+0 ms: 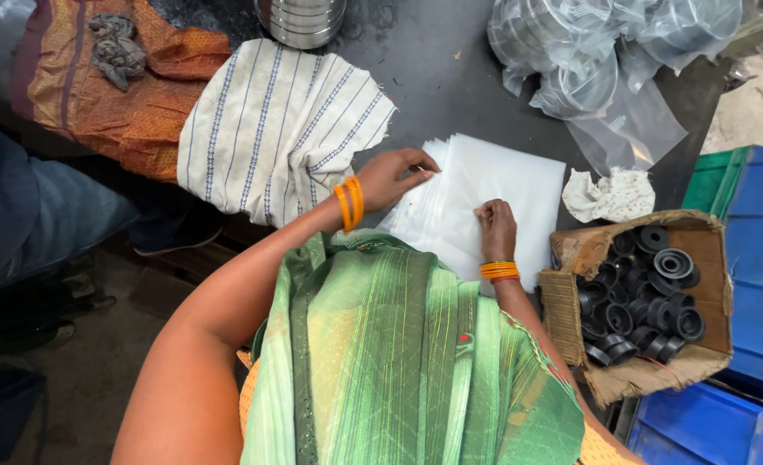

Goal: The person wipes metal cylindrical parts with a cloth, inserts a black rubber ring into each, and places them into clear plastic bags on a workbench. The person handles parts one at a time, repeating the sequence across multiple units.

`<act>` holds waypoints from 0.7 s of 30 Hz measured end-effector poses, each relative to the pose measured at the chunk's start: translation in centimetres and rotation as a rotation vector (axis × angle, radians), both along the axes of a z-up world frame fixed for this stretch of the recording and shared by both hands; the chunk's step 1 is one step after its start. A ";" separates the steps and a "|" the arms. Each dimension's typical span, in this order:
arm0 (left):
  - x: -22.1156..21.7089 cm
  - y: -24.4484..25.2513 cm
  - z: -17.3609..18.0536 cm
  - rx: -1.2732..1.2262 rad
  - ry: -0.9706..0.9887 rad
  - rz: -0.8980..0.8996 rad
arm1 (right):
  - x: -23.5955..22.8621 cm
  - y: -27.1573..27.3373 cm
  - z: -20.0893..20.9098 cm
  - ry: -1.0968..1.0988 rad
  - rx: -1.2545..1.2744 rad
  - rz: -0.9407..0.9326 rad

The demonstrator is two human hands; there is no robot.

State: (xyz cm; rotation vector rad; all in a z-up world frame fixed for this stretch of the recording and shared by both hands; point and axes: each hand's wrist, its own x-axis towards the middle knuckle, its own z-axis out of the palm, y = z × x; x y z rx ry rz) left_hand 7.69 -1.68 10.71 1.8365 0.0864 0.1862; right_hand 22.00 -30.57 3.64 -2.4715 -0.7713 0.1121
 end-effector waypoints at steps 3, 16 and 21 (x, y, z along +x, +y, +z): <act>1.0 -1.7 -0.5 0.009 0.061 -0.042 | 0.9 -0.5 1.1 0.335 0.260 -0.086; 1.9 -1.5 -2.5 0.118 0.125 0.458 | -7.0 9.0 9.0 0.081 0.817 0.231; -2.1 1.4 -1.5 0.235 0.323 0.525 | -6.8 14.0 9.7 0.056 0.763 0.503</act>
